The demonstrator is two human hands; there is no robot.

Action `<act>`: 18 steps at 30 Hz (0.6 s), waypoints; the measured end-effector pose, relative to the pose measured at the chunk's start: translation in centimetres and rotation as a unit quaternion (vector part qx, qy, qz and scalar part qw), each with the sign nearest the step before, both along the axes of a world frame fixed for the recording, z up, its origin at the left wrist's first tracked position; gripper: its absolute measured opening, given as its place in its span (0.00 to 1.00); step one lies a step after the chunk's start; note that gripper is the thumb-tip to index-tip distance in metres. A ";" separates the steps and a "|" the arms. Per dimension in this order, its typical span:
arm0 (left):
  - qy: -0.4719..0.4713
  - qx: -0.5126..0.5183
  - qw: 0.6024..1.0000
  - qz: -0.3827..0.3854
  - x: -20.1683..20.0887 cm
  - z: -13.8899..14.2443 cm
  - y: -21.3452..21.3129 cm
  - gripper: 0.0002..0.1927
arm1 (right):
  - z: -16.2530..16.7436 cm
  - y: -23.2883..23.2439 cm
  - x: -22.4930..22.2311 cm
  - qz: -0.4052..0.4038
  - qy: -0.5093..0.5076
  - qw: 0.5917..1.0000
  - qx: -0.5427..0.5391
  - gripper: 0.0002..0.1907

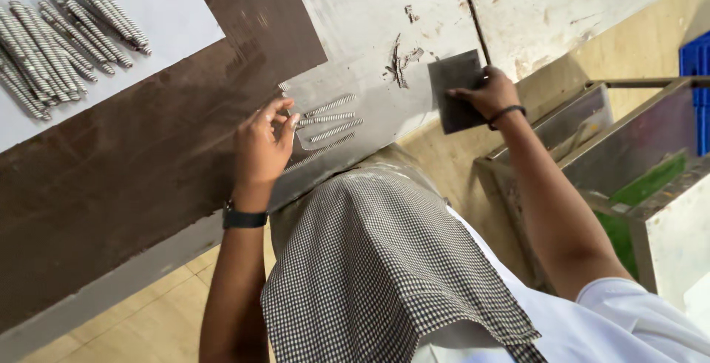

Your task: The person repeatedly sands small metal springs on a workbench using a sanding block, holding each spring with one hand while rubbing it back and forth. Finished springs are placed on a white sheet, and debris is periodically swept aside.

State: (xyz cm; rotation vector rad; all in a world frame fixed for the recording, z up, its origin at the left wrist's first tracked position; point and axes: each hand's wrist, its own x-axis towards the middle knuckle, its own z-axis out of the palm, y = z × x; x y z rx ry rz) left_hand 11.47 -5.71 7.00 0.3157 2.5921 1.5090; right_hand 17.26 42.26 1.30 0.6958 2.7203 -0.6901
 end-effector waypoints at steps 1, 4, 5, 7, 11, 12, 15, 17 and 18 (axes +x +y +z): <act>-0.011 0.016 1.000 0.005 0.2 -0.1 -0.1 0.12 | 1.4 0.1 0.3 0.002 0.048 0.998 -0.048 0.34; -0.032 0.039 0.999 0.020 1.1 -0.2 -0.3 0.12 | 4.8 -2.0 1.6 0.037 0.091 0.995 -0.004 0.23; -0.028 0.033 0.999 0.023 1.4 -0.1 -0.2 0.12 | 5.5 -3.4 2.1 0.051 0.089 0.994 0.043 0.21; -0.026 0.021 0.999 0.028 2.0 0.2 0.0 0.12 | 5.2 -7.8 2.8 0.220 -0.095 0.942 0.234 0.13; -0.040 -0.013 0.998 0.037 2.8 1.6 1.0 0.11 | 3.4 -13.3 2.9 0.384 0.237 0.881 0.142 0.23; -0.045 -0.025 0.998 0.041 2.9 2.1 1.3 0.11 | 2.2 -13.5 0.7 0.342 0.176 0.916 0.112 0.22; -0.051 -0.041 0.996 0.055 3.1 3.4 2.4 0.11 | -0.8 -11.1 -9.1 0.280 0.237 0.922 0.120 0.15; -0.060 -0.074 0.994 0.050 3.2 4.3 2.9 0.11 | -1.7 -8.8 -16.8 0.251 0.236 0.919 0.193 0.11; -0.064 -0.089 0.993 0.049 3.3 4.6 3.1 0.11 | -1.6 -7.6 -19.5 0.242 0.280 0.902 0.223 0.12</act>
